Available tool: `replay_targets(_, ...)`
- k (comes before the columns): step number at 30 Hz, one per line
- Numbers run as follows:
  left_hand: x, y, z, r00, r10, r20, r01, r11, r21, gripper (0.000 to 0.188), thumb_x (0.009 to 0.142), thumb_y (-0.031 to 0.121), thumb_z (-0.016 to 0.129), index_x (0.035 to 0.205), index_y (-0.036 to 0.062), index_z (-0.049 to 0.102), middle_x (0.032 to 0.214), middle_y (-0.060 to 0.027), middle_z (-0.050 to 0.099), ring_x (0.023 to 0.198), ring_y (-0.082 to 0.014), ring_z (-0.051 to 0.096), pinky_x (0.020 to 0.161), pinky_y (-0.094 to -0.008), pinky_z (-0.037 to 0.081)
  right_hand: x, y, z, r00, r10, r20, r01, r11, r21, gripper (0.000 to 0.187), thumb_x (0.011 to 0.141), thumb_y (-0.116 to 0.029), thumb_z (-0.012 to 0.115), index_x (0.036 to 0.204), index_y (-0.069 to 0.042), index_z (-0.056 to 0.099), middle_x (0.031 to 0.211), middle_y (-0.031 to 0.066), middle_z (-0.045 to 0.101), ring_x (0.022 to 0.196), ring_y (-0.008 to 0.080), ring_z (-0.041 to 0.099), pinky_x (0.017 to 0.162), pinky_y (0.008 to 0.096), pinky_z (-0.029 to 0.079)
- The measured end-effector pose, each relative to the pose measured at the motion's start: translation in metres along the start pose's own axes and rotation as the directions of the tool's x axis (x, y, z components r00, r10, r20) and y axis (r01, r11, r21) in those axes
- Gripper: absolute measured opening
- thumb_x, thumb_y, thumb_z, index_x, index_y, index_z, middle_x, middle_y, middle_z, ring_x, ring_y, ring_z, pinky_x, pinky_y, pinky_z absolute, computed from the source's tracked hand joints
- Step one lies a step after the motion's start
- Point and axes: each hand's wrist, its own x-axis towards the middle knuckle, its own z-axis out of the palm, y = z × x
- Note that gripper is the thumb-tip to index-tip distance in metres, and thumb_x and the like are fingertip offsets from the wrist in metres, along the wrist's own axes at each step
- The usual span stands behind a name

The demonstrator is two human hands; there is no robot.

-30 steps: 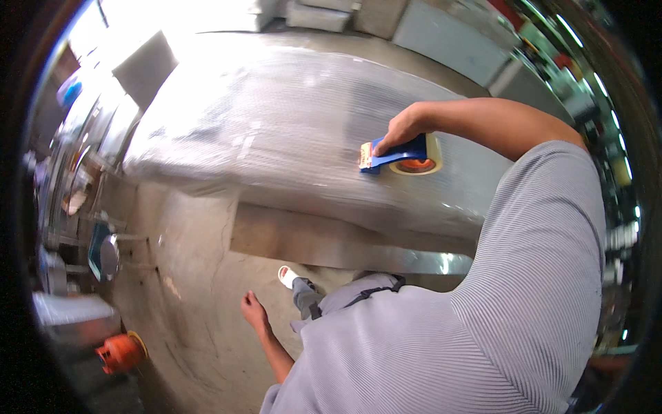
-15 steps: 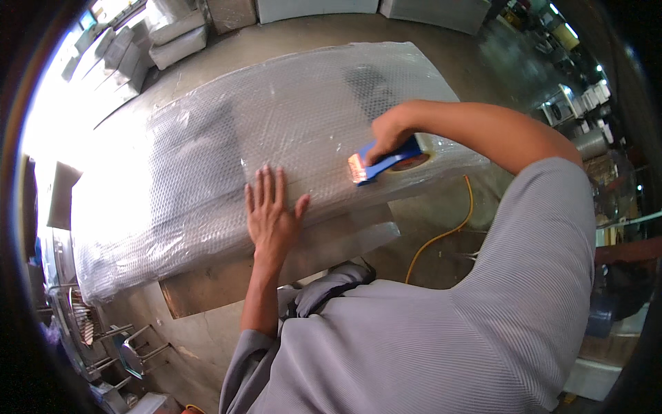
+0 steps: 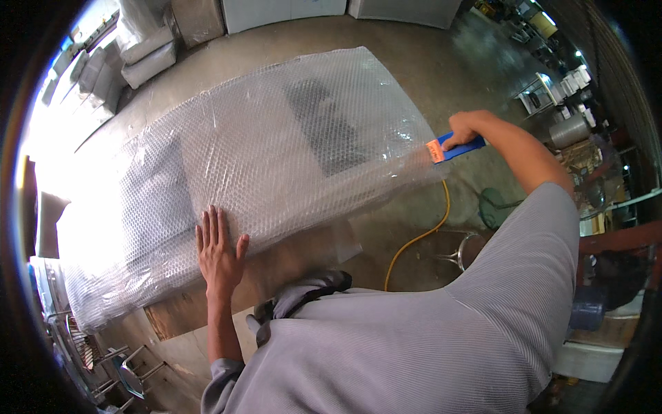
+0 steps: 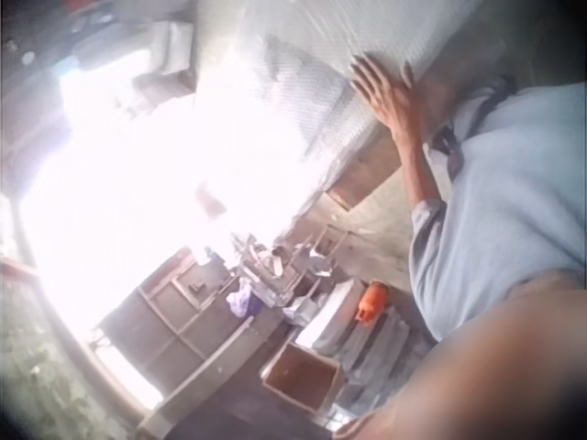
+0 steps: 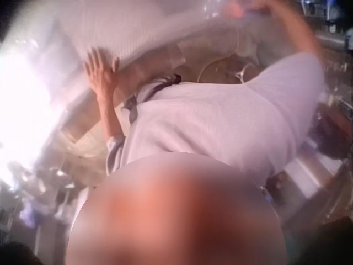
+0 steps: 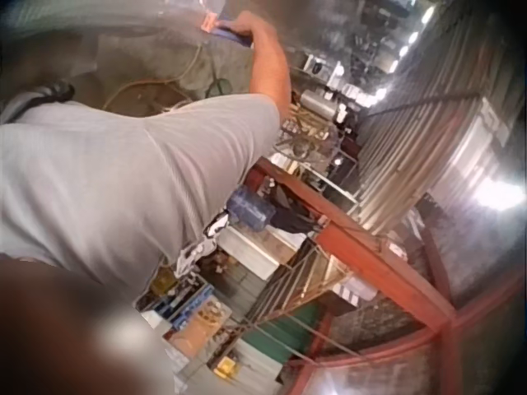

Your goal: The person wraps a large piece of furniture with bubble wrap and secures it with packing tape. They smooth the wrap, apply tape to the edges, and rotate the item to cover all sides.

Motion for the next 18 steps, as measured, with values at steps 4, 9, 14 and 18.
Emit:
replay_targets(4, -0.002, -0.003, 0.001, 1.0, 0.001, -0.001, -0.001, 1.0, 0.008, 0.078, 0.104, 0.052, 0.051, 0.16, -0.0014, 0.035, 0.167, -0.0198, 0.034, 0.157, -0.035, 0.027, 0.129, -0.0499, 0.019, 0.004, 0.032, 0.036, 0.982, 0.1, -0.158, -0.104, 0.994, -0.018, 0.077, 0.079, -0.069, 0.073, 0.112, 0.0, 0.077, 0.118, 0.0229, 0.074, 0.107, 0.0378, 0.072, 0.089, 0.0496, 0.057)
replay_targets(9, -0.003, -0.001, 0.005, 1.0, 0.008, -0.027, -0.009, 1.0, -0.03, 0.078, 0.101, 0.049, 0.058, 0.157, -0.0029, 0.039, 0.165, -0.0221, 0.036, 0.156, -0.0368, 0.029, 0.128, -0.052, 0.019, 0.045, 0.013, 0.103, 0.898, 0.323, -0.297, -0.286, 0.944, 0.165, 0.067, 0.081, -0.061, 0.074, 0.115, -0.003, 0.076, 0.119, 0.0214, 0.074, 0.11, 0.0357, 0.072, 0.091, 0.0487, 0.056)
replay_targets(14, -0.002, -0.002, 0.003, 0.999, 0.03, 0.041, -0.031, 0.999, 0.035, 0.079, 0.104, 0.049, 0.053, 0.16, -0.002, 0.033, 0.168, -0.0216, 0.03, 0.158, -0.0368, 0.023, 0.129, -0.0514, 0.015, 0.044, 0.04, 0.172, 0.712, 0.699, -0.062, -0.441, 0.514, 0.736, 0.043, 0.089, -0.043, 0.076, 0.113, -0.007, 0.077, 0.11, 0.0143, 0.076, 0.105, 0.0286, 0.073, 0.089, 0.0458, 0.057)
replay_targets(18, 0.002, 0.0, 0.002, 0.996, 0.034, 0.083, -0.038, 0.998, 0.043, 0.078, 0.102, 0.044, 0.057, 0.16, -0.002, 0.032, 0.166, -0.0239, 0.032, 0.157, -0.0389, 0.024, 0.128, -0.053, 0.016, 0.022, -0.025, 0.282, 0.932, 0.277, 0.234, 0.098, -0.813, 0.573, 0.039, 0.096, -0.047, 0.072, 0.109, -0.01, 0.076, 0.093, 0.0024, 0.072, 0.08, 0.0182, 0.07, 0.069, 0.0357, 0.059)
